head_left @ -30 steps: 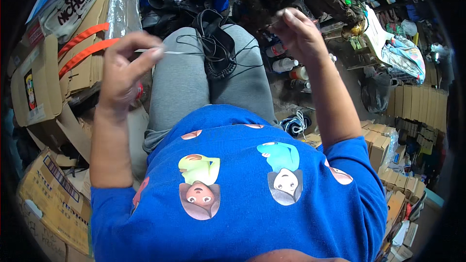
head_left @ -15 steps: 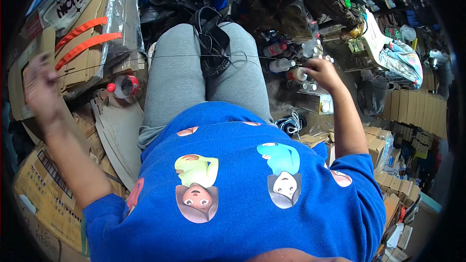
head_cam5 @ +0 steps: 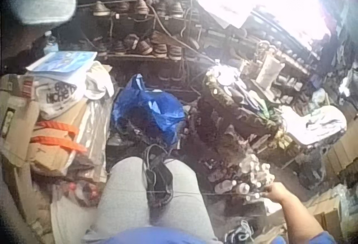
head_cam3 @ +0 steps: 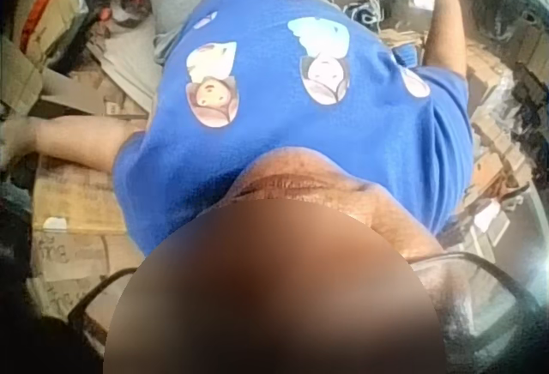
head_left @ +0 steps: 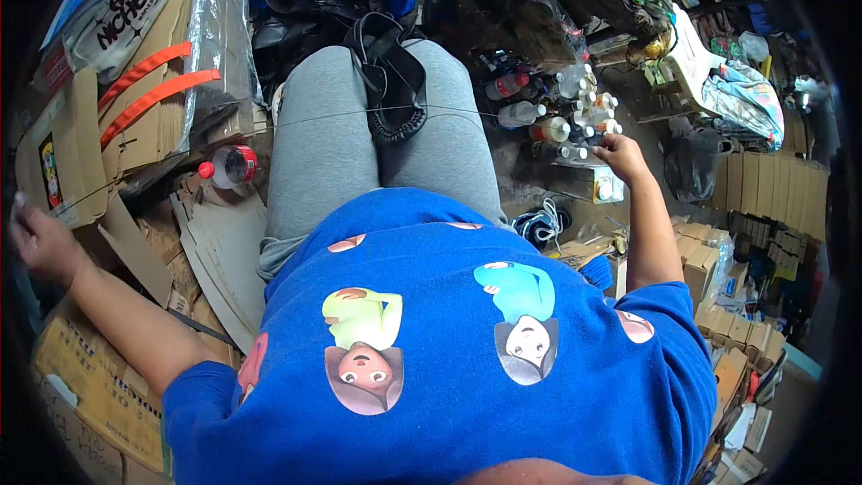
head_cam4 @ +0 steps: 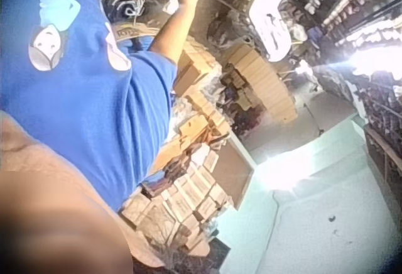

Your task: Sewing or threading a decorative cord through the edge of a black sandal component.

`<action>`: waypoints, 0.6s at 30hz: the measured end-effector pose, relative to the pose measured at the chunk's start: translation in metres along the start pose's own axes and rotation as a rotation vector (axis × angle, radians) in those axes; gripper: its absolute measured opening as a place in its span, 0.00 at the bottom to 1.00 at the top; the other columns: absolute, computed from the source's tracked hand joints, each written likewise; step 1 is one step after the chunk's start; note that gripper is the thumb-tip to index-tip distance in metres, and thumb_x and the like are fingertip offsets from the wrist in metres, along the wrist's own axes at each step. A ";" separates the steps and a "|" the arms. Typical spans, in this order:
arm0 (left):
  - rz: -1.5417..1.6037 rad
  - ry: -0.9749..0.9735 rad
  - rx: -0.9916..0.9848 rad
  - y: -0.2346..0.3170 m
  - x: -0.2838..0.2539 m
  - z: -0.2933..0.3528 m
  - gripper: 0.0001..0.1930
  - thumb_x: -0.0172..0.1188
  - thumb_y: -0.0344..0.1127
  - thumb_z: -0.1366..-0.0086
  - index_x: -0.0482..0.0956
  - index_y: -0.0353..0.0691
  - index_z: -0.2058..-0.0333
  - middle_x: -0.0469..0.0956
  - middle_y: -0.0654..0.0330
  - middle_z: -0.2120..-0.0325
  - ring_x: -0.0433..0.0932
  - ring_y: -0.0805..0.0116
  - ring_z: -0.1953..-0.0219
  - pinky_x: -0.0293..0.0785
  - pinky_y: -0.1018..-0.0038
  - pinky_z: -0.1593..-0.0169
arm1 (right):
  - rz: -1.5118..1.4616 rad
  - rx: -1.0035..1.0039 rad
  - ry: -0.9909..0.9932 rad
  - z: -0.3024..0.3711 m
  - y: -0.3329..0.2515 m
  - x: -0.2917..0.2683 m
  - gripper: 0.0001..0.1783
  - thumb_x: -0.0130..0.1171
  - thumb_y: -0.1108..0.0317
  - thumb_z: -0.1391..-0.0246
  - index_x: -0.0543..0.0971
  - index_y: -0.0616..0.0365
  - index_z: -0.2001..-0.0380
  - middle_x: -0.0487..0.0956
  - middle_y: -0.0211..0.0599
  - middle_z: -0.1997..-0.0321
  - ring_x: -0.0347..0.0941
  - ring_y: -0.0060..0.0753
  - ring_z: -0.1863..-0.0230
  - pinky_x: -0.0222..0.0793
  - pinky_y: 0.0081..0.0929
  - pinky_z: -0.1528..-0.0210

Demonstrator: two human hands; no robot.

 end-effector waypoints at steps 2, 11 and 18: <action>0.296 -0.297 -0.280 -0.037 0.044 0.034 0.12 0.57 0.37 0.35 0.80 0.33 0.61 0.81 0.57 0.66 0.78 0.72 0.65 0.73 0.77 0.59 | -0.114 -0.007 -0.302 -0.006 -0.013 0.026 0.16 0.63 0.62 0.51 0.79 0.60 0.61 0.81 0.45 0.66 0.77 0.40 0.62 0.70 0.34 0.56; 1.269 -1.193 0.102 0.341 0.138 0.152 0.13 0.62 0.28 0.46 0.79 0.39 0.59 0.76 0.56 0.59 0.75 0.60 0.54 0.69 0.70 0.49 | -0.721 -0.644 -0.208 0.006 -0.286 -0.037 0.11 0.63 0.77 0.54 0.82 0.59 0.64 0.76 0.28 0.64 0.73 0.21 0.62 0.69 0.21 0.57; 1.216 -1.554 0.134 0.368 0.172 0.182 0.12 0.65 0.36 0.48 0.81 0.41 0.64 0.76 0.56 0.64 0.76 0.59 0.59 0.71 0.69 0.53 | -0.624 -0.796 -0.132 -0.010 -0.301 -0.028 0.07 0.64 0.76 0.55 0.83 0.57 0.69 0.74 0.27 0.68 0.72 0.22 0.63 0.68 0.22 0.58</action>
Point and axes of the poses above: each hand's wrist, its own z-axis away from the middle knuckle, its own x-axis out of the palm, y = z × x, the point moved 8 cm from there along -z, towards the middle knuckle
